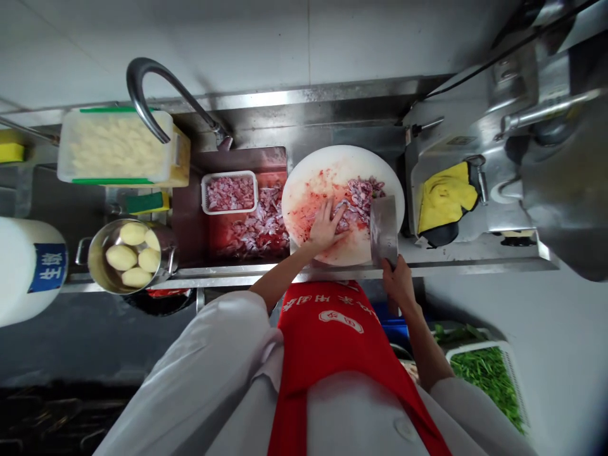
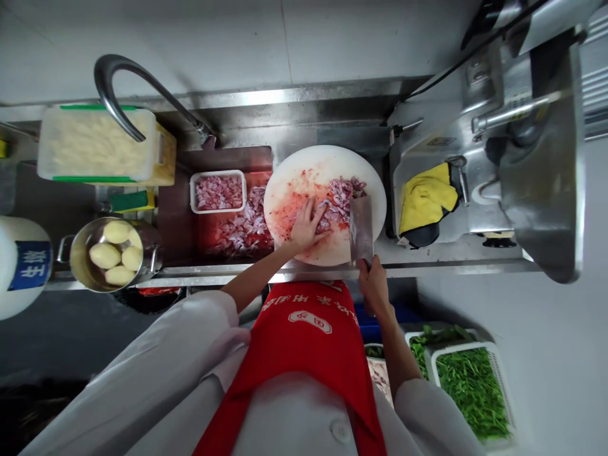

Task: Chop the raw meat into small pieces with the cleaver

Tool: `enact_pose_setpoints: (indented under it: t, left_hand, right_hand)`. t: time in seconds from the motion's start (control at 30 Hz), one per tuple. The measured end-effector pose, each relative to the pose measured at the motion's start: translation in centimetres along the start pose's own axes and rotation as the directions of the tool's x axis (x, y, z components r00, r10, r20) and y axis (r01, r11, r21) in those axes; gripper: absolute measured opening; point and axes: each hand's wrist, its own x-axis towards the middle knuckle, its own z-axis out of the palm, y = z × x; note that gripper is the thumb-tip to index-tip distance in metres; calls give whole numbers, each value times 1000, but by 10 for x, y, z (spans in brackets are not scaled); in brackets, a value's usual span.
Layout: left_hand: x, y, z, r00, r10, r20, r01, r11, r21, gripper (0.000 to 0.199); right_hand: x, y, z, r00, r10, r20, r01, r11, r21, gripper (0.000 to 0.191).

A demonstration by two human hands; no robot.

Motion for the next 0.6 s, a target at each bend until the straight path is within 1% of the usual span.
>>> enact_pose_setpoints:
  t: [0.03, 0.1, 0.13, 0.2, 0.23, 0.27, 0.37, 0.4, 0.43, 0.47, 0.53, 0.57, 0.6]
  left_hand:
    - [9, 0, 2, 1000, 8, 2, -8, 1000, 4, 69]
    - [19, -5, 1, 996, 73, 44, -73, 997, 10, 53]
    - [21, -9, -2, 988, 128, 83, -129, 992, 7, 46]
    - [18, -17, -8, 957, 248, 154, -248, 969, -18, 38]
    - [16, -19, -11, 945, 284, 161, -283, 959, -30, 37]
    - [16, -19, -14, 944, 294, 147, -292, 956, -34, 39]
    - [24, -13, -15, 974, 218, 59, -217, 976, -10, 59]
    - [29, -11, -15, 974, 216, 72, -215, 976, -10, 61]
    - [33, -9, -15, 963, 242, 119, -241, 970, -25, 57]
    - [36, -8, -17, 939, 289, 188, -283, 957, -56, 49]
    - [34, -12, -24, 856, 396, 333, -368, 918, -146, 39]
    - [29, -17, -29, 818, 431, 382, -390, 902, -184, 37]
    - [22, -23, -35, 802, 441, 402, -392, 897, -203, 36]
  right_hand:
    - [-3, 2, -1, 1000, 14, -4, -15, 1000, -1, 30]
    - [-10, 5, -3, 1000, 23, -6, -23, 1000, 8, 29]
    - [-14, 7, -3, 1000, 19, -5, -19, 1000, 17, 28]
    - [-22, 11, -4, 1000, 8, 2, -8, 999, 35, 27]
    - [-26, 14, -4, 1000, 7, 8, -8, 999, 40, 27]
    - [-30, 16, -4, 1000, 11, 14, -12, 999, 40, 27]
    - [-40, 25, -3, 999, 40, 27, -41, 998, 49, 28]
    - [-43, 29, -3, 998, 48, 28, -49, 997, 64, 29]
    - [-45, 32, -2, 998, 48, 34, -51, 994, 93, 30]
    - [-46, 36, -2, 998, 41, 50, -47, 990, 136, 32]
    - [-50, 42, 1, 993, 33, 114, -61, 966, 250, 36]
    - [-52, 45, 3, 986, 42, 163, -91, 946, 311, 38]
    - [-54, 47, 7, 974, 63, 216, -141, 919, 368, 40]
